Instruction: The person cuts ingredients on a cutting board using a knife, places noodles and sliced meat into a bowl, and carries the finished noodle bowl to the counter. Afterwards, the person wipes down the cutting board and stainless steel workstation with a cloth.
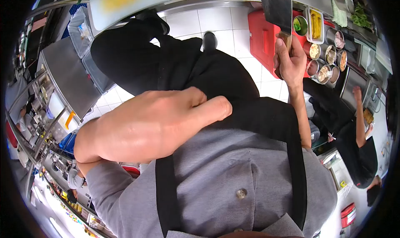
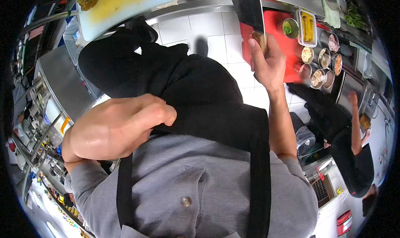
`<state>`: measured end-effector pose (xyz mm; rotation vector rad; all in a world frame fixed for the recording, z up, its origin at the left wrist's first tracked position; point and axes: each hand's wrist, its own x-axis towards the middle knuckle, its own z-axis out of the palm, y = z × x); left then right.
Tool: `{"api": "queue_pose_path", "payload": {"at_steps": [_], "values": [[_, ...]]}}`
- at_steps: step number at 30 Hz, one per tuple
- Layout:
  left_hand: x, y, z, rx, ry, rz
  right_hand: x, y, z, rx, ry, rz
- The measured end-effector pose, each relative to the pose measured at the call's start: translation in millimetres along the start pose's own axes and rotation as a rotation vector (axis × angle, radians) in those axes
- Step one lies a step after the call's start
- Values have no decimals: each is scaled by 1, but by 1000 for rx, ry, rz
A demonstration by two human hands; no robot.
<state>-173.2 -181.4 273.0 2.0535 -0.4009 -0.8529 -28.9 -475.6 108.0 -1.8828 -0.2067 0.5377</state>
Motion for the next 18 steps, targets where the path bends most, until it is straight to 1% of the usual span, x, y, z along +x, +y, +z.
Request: {"api": "queue_pose_path", "payload": {"at_steps": [1, 2, 4, 5, 7, 8, 9, 11, 12, 14, 15, 17, 18], "values": [[1, -1, -1, -94, -6, -9, 0, -1, -1, -4, -3, -7], [3, -2, -1, -95, -7, -5, 0, -1, -1, -7, 0, -6], [6, -6, 0, -203, 37, -109, 0, 0, -3, 16, -28, -4], [9, -10, 2, -205, 38, -110, 0, 1, -3, 15, -30, -4], [16, -21, 6, -342, 21, -150, -1, 2, -2, 36, -33, 16], [17, -26, 10, -377, 76, -100, -1, 1, -1, 38, -34, 17], [19, -27, 7, -380, 74, -103, -1, 0, 0, 52, -37, 21], [26, -26, -1, -505, -133, -323, -2, 1, 1, 64, -42, 31], [28, -27, 0, -512, -136, -324, -3, 1, 1, 65, -51, 36], [30, -32, 7, -653, -215, -387, -4, 3, 2, 62, -62, 45], [28, -34, 16, -659, -219, -387, -5, 3, 3, 47, -63, 48], [18, -38, 34, -538, 237, 53, -5, 4, 2, 29, -63, 53], [14, -41, 34, -503, 351, 161, -6, 5, 1, 17, -76, 44]]}}
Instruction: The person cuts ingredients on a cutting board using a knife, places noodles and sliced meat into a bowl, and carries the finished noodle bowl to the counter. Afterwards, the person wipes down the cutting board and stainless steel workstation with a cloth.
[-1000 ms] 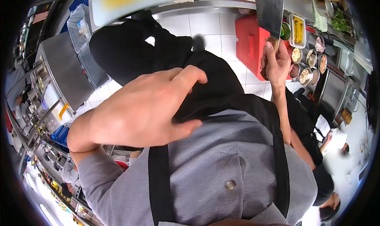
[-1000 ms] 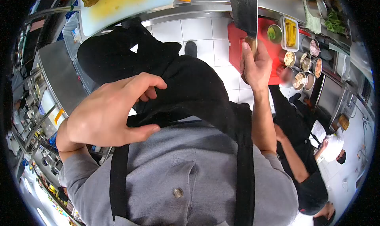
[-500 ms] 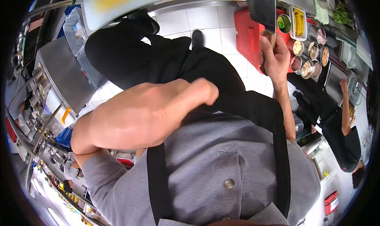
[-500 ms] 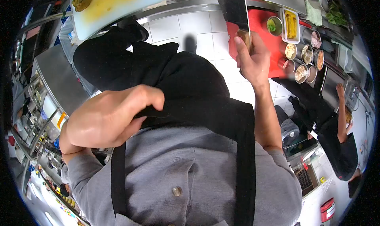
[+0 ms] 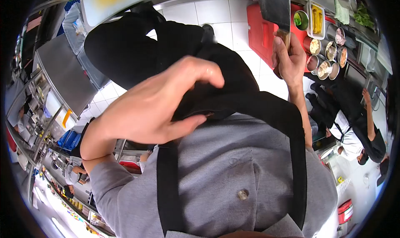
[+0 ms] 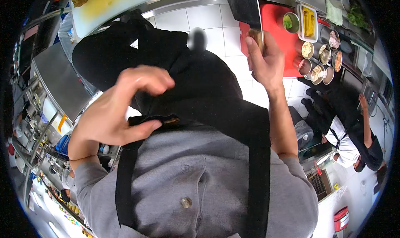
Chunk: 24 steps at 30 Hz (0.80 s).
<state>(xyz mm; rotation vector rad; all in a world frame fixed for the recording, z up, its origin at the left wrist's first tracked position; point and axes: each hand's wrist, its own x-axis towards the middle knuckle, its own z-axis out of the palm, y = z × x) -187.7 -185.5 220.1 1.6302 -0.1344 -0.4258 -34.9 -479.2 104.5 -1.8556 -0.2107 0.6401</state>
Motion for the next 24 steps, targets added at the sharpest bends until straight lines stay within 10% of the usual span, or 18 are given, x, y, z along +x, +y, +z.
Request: {"api": "queue_pose_path", "payload": {"at_steps": [11, 24], "values": [[6, 35, 12, 962, -120, 17, 2, -9, 6, -11, 5, -27], [11, 34, -4, 848, -550, -45, -9, -5, 12, -37, 26, -20]]}}
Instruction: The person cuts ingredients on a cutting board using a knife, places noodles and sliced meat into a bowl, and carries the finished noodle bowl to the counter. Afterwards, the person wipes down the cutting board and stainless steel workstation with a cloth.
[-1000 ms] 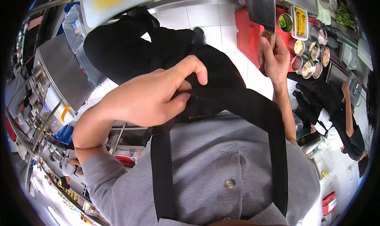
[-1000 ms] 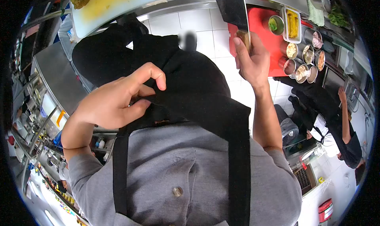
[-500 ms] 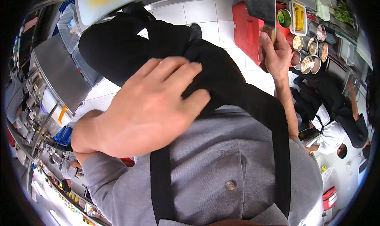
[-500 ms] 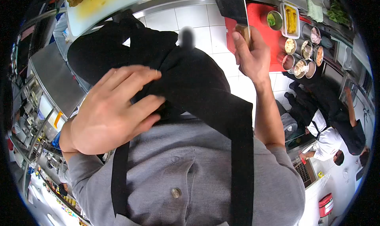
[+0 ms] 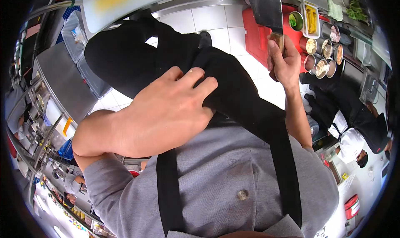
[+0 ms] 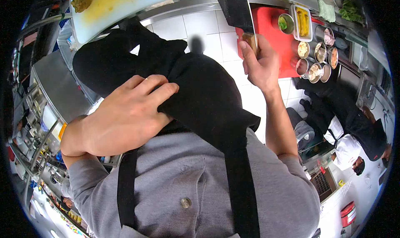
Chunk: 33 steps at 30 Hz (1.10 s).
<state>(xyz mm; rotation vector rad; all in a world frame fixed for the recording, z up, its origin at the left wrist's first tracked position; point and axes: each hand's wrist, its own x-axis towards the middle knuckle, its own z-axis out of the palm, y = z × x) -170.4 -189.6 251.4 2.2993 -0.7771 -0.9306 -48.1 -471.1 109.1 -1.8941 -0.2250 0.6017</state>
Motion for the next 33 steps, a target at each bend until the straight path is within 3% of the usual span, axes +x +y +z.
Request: {"api": "queue_pose_path", "payload": {"at_steps": [11, 24, 26, 30, 33], "values": [[-8, -4, -5, 21, -156, 130, -6, -2, 6, 22, -9, 12], [-3, -19, -20, -174, 22, 273, -10, -9, 6, -14, -18, 43], [-1, -21, -23, -210, -72, 292, -11, -11, 7, -10, -23, 42], [-2, -21, -18, -238, -39, 316, -13, -5, 2, -30, -30, 35], [-14, -23, -31, -515, 339, 443, -15, 0, 0, -20, -15, 22]]}}
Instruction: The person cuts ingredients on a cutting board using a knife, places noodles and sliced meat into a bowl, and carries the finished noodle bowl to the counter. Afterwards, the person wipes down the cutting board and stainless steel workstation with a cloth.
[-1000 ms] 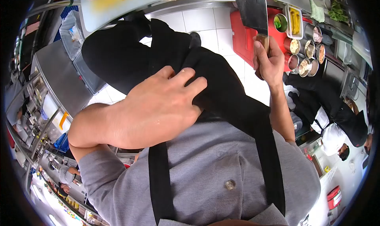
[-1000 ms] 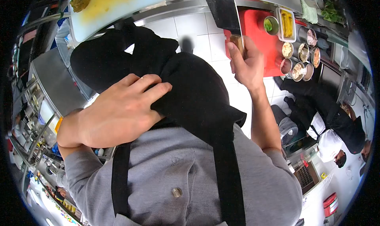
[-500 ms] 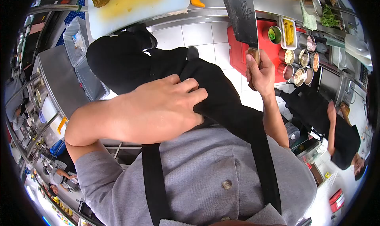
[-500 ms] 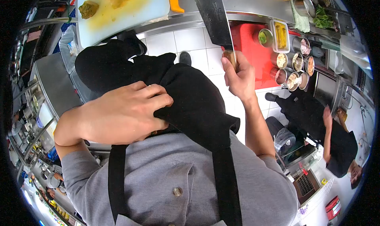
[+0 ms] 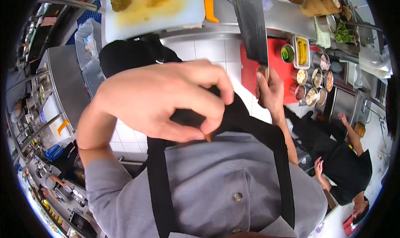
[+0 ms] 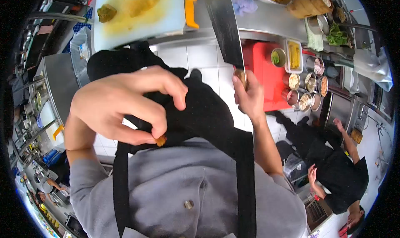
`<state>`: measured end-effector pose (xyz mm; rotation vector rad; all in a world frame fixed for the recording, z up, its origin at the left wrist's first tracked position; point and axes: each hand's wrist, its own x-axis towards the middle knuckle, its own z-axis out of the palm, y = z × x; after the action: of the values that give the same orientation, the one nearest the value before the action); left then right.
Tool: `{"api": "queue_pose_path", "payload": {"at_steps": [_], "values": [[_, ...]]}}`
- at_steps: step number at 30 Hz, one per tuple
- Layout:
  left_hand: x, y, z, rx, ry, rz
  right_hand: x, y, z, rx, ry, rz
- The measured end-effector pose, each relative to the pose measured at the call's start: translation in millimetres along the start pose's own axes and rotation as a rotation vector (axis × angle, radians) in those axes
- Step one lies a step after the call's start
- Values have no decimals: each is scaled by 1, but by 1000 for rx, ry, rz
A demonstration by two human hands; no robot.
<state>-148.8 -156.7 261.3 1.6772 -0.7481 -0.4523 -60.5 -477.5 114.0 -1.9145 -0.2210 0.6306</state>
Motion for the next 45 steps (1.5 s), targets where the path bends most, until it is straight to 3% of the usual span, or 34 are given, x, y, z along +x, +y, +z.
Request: {"api": "queue_pose_path", "payload": {"at_steps": [2, 4, 7, 12, 13, 15, 17, 19, 20, 22, 23, 25, 28, 32, 36, 40, 45], "values": [[9, 13, 3, -280, 275, 117, 0, -2, 0, 11, 10, -35], [23, 25, 8, -499, 393, 319, 2, 1, 0, -131, -11, -55], [63, 40, 19, -629, 276, 735, 0, -7, 4, -80, 57, 24], [98, 26, 26, -532, 236, 1021, -7, 10, 0, -54, 107, 32], [88, 34, 15, -642, 258, 784, -13, 9, -2, -60, 107, -67], [84, 7, -16, -485, 398, 595, -20, 15, -9, 85, 104, 19], [106, -58, -58, -206, 695, 293, -30, 16, -12, -25, 163, 33], [151, -148, -93, -99, 838, -195, -44, 27, -15, 10, 228, 78], [174, -206, -105, 274, 755, -311, -51, 31, -15, 66, 266, 113], [226, -300, -90, 854, 825, -404, -65, 43, -16, 173, 360, 106], [233, -319, -81, 853, 833, -393, -72, 46, -17, 161, 394, 127], [239, -332, -51, 1187, 921, -336, -84, 55, -18, 195, 479, 164], [235, -317, -39, 1012, 840, -385, -95, 60, -18, 217, 567, 164], [213, -311, -14, 983, 790, -353, -72, 49, -25, 335, 523, 164], [175, -294, 36, 880, 668, -113, -49, 39, -35, 294, 463, 8], [94, -211, 72, 641, 988, 36, -4, 43, -38, 260, 299, -242], [-106, -86, 81, 620, 1636, -179, 21, -1, 6, 270, 8, -311]]}}
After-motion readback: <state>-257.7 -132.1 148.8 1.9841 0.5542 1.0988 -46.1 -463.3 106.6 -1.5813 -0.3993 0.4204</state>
